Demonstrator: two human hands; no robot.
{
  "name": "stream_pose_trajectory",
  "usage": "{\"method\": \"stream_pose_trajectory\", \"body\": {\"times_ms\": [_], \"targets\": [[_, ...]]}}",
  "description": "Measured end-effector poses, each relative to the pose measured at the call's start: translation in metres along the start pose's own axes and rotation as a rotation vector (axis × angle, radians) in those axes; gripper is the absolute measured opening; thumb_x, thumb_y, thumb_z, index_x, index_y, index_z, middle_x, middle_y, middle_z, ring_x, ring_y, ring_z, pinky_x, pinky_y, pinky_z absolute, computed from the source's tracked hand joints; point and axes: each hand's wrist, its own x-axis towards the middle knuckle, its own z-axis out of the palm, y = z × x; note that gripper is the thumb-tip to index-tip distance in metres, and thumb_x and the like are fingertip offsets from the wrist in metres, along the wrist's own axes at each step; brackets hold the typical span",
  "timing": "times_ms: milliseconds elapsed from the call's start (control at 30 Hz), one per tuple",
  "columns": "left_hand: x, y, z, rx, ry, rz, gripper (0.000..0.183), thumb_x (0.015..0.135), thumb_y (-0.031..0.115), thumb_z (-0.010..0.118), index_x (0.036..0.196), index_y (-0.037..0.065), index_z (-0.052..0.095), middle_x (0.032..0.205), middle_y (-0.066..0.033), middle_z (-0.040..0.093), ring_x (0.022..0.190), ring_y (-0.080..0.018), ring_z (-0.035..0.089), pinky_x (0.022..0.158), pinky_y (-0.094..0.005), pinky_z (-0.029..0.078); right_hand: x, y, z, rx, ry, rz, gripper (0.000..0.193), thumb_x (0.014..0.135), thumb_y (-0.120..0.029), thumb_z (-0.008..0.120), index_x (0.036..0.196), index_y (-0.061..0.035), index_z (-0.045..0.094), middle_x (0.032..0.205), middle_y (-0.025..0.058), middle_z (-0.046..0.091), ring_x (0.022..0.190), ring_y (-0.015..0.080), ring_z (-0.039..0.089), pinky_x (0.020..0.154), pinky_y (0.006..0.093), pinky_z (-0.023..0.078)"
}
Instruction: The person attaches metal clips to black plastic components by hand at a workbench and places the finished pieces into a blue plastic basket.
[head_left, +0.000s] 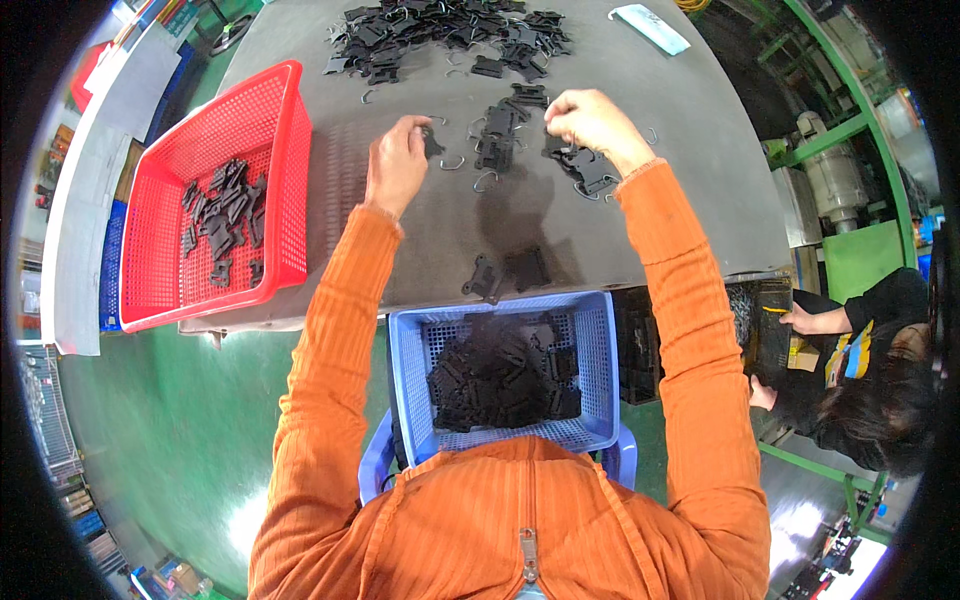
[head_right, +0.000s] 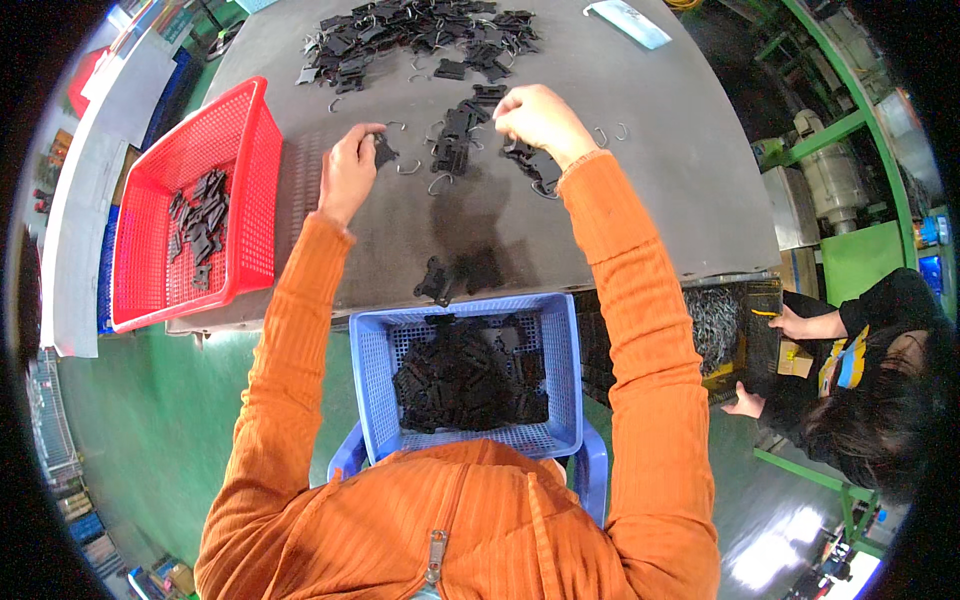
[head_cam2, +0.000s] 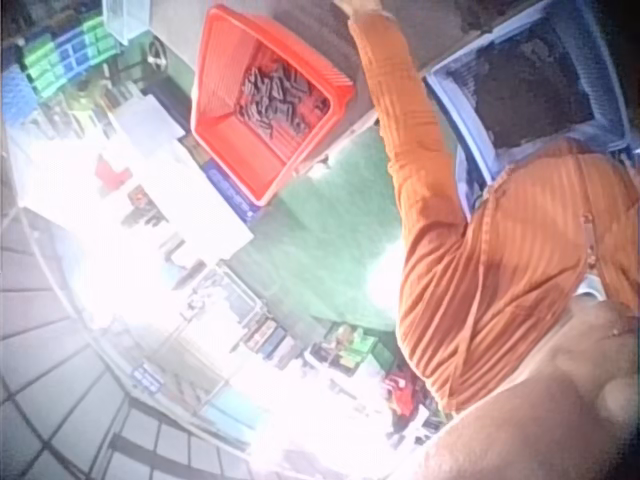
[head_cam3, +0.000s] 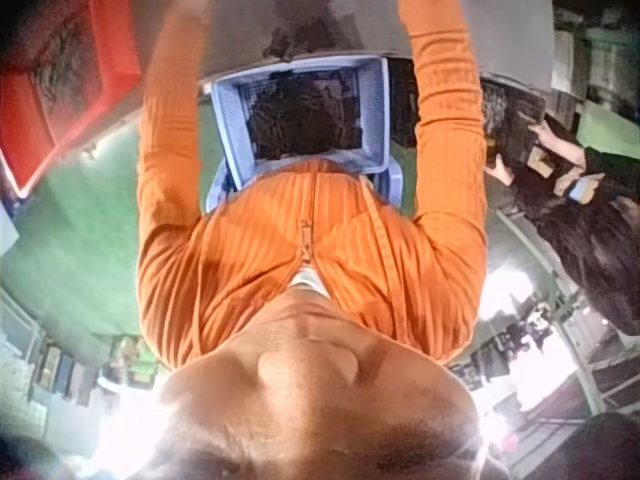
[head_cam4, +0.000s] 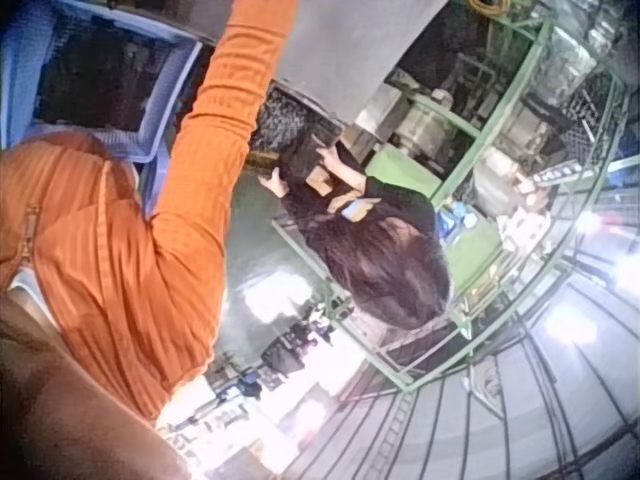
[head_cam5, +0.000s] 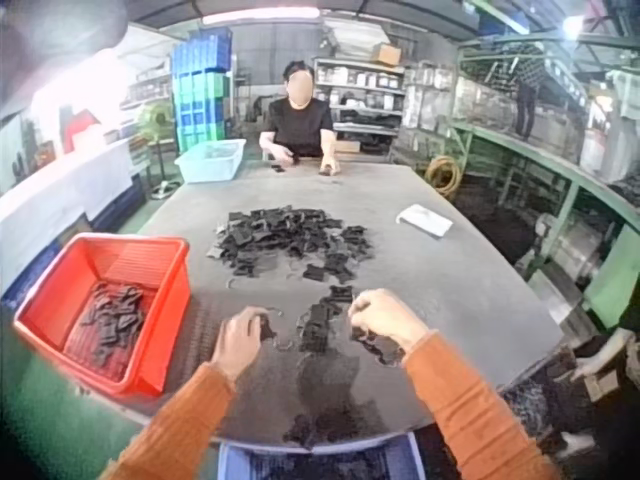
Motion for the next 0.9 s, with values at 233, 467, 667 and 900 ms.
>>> {"method": "stream_pose_trajectory", "body": {"times_ms": [233,467,667,900], "targets": [[-0.090,0.059,0.014,-0.274,-0.490,0.243,0.015,0.085,0.012,0.053,0.091,0.004,0.063,0.084,-0.0118,0.061,0.081,-0.0273,0.059,0.073,-0.0344,0.046,-0.029,0.014,0.038,-0.439,0.224,-0.375,0.025,0.079,-0.022,0.065,0.100,-0.0101,0.061,0.092,0.0069,0.060,0.085,0.0258,0.060,0.074,0.0359,0.048],[-0.108,0.079,0.005,-0.379,-0.706,0.215,0.014,0.083,0.012,0.060,0.091,0.002,0.066,0.083,-0.0130,0.064,0.078,-0.0236,0.063,0.071,-0.0330,0.049,-0.022,0.024,0.073,-0.459,0.087,-0.282,0.046,0.072,-0.030,0.073,0.109,-0.0092,0.056,0.113,0.0142,0.049,0.103,0.0325,0.053,0.083,0.0409,0.047],[-0.006,0.046,0.023,-0.138,-0.176,0.170,0.018,0.081,0.009,0.060,0.096,0.002,0.066,0.087,-0.0133,0.066,0.076,-0.0240,0.064,0.070,-0.0310,0.050,-0.038,0.025,0.055,-0.229,0.025,-0.268,0.033,0.069,-0.021,0.075,0.091,-0.0017,0.059,0.084,0.0124,0.061,0.084,0.0281,0.060,0.075,0.0362,0.047],[0.027,0.026,0.077,-0.001,-0.281,0.360,0.019,0.078,0.015,0.065,0.094,0.005,0.068,0.083,-0.0115,0.065,0.076,-0.0239,0.062,0.069,-0.0320,0.050,-0.062,0.011,0.018,-0.151,-0.559,-0.239,0.025,0.074,-0.019,0.070,0.089,-0.0007,0.064,0.082,0.0083,0.066,0.076,0.0161,0.061,0.071,0.0311,0.049]]}}
